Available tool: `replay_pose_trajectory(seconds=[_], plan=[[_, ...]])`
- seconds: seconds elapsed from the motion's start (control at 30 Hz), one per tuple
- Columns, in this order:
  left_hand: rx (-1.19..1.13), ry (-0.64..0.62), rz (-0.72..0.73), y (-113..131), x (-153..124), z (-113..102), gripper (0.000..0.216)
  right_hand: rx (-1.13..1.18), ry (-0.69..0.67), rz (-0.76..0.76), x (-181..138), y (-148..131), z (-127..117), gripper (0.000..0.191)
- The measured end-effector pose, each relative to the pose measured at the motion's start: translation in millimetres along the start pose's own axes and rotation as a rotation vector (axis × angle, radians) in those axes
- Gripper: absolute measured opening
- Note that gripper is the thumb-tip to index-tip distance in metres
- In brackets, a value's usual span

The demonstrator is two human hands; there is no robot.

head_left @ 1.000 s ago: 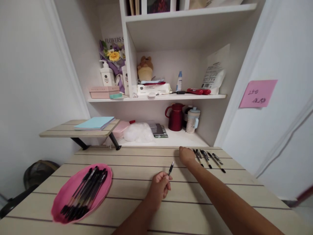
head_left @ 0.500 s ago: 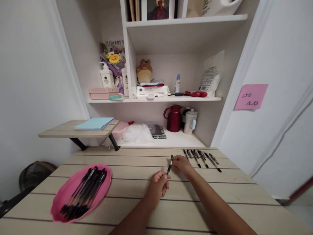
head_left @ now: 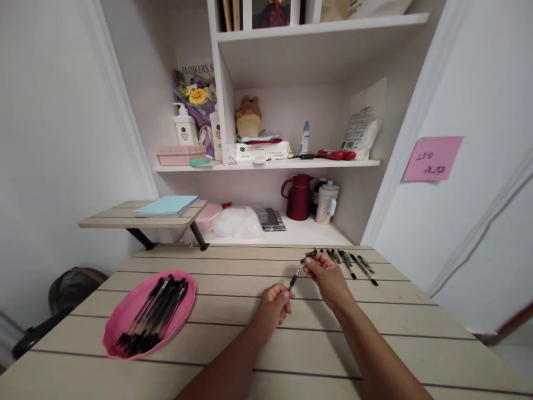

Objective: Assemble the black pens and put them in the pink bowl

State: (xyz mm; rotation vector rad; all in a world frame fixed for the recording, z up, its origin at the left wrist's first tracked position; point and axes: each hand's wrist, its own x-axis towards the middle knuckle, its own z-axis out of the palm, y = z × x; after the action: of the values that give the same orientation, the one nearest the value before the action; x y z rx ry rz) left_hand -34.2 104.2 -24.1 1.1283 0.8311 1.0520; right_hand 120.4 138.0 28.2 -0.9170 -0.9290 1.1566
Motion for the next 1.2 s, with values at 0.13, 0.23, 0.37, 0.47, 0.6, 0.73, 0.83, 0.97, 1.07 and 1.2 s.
replay_pose_trajectory(seconds=[0.13,0.23,0.37,0.47,0.6,0.73,0.83,0.97,1.07,1.2], plan=[[0.006,0.006,0.004,0.5,0.3,0.3,0.032,-0.04,-0.036,0.008,1.0,4.4,0.3,0.038],[0.011,0.012,-0.004,1.9,-0.7,1.0,0.033,-0.086,-0.077,0.028,-1.2,6.9,2.2,0.038],[0.006,0.007,0.004,2.9,-1.3,1.5,0.032,-0.127,-0.141,0.052,-7.3,8.4,7.6,0.037],[0.007,0.02,0.005,1.9,-0.5,1.4,0.031,-0.161,-0.174,0.064,-11.5,10.3,10.6,0.039],[-0.011,0.036,-0.009,-0.3,0.4,0.5,0.03,-0.212,-0.22,0.093,-14.2,16.3,11.7,0.034],[-0.021,0.042,-0.024,-1.4,0.5,-0.1,0.029,-0.209,-0.219,0.113,-14.5,22.4,11.4,0.033],[-0.019,0.043,-0.018,-1.6,0.2,0.0,0.027,-0.199,-0.221,0.12,-14.8,24.5,11.5,0.033],[-0.028,0.064,-0.015,-1.7,-0.1,0.9,0.027,-0.204,-0.204,0.126,-16.4,25.0,13.3,0.035],[-0.029,0.085,-0.027,-2.3,0.1,1.7,0.026,-0.204,-0.194,0.134,-18.6,25.1,15.1,0.036],[-0.023,0.098,-0.035,-4.2,0.7,1.3,0.022,-0.184,-0.205,0.141,-21.4,25.9,17.2,0.036]])
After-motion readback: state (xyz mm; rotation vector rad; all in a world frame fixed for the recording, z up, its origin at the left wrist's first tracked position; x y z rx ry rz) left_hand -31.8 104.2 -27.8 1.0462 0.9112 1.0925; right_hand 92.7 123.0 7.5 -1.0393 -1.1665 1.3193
